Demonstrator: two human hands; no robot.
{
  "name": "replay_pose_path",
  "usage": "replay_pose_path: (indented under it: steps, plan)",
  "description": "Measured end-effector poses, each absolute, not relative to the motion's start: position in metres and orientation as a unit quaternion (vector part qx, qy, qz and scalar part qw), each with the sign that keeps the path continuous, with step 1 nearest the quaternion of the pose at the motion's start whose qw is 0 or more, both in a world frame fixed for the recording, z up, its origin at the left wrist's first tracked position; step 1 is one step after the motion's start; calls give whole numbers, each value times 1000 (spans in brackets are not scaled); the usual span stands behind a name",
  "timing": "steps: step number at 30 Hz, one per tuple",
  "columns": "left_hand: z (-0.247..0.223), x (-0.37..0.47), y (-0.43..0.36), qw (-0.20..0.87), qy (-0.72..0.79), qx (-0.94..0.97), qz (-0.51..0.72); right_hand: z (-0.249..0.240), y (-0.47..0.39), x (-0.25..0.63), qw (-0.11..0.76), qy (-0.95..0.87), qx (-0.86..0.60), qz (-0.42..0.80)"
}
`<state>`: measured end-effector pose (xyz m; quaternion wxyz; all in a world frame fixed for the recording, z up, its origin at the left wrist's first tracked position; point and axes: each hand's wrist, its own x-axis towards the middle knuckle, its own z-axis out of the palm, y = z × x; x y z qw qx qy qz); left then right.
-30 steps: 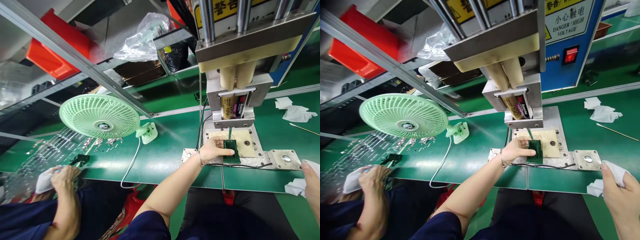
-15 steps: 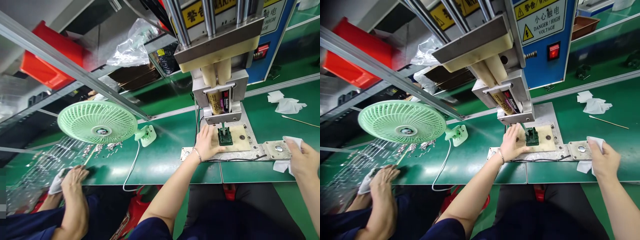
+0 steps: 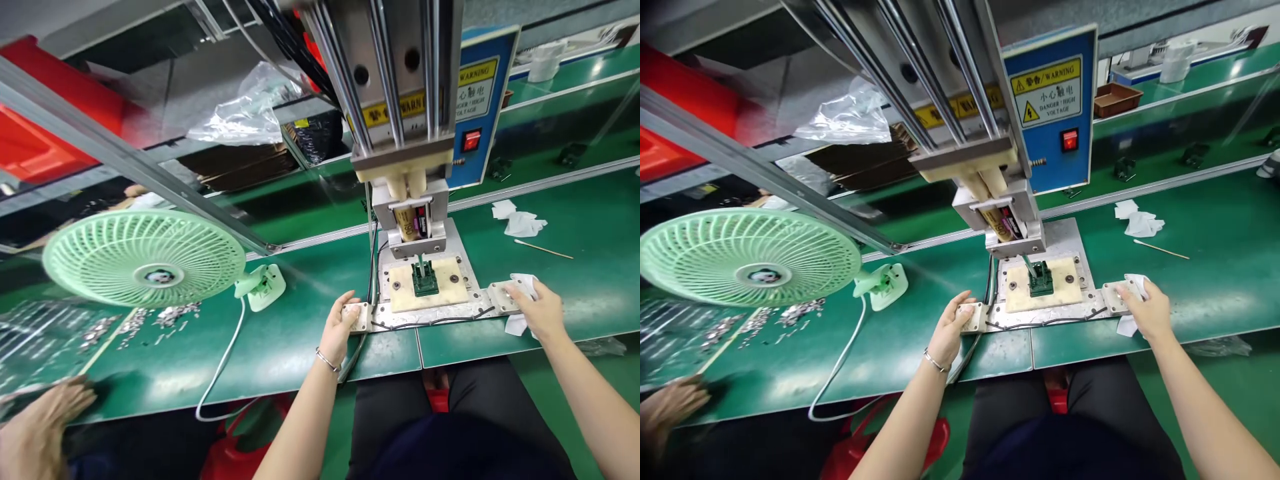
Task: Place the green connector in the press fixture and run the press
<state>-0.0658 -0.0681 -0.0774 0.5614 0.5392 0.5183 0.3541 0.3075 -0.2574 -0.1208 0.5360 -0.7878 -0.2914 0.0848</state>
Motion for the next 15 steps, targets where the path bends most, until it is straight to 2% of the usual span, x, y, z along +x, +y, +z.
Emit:
replay_pose_path:
  steps: [7,15]
  plan:
    - [-95,-70,-63,515,529,550,391,-124,-248,307,570,-291,-761,101]
    - [-79,-72,-51,459,559,576,382,-127,-233,304,595,-341,-726,56]
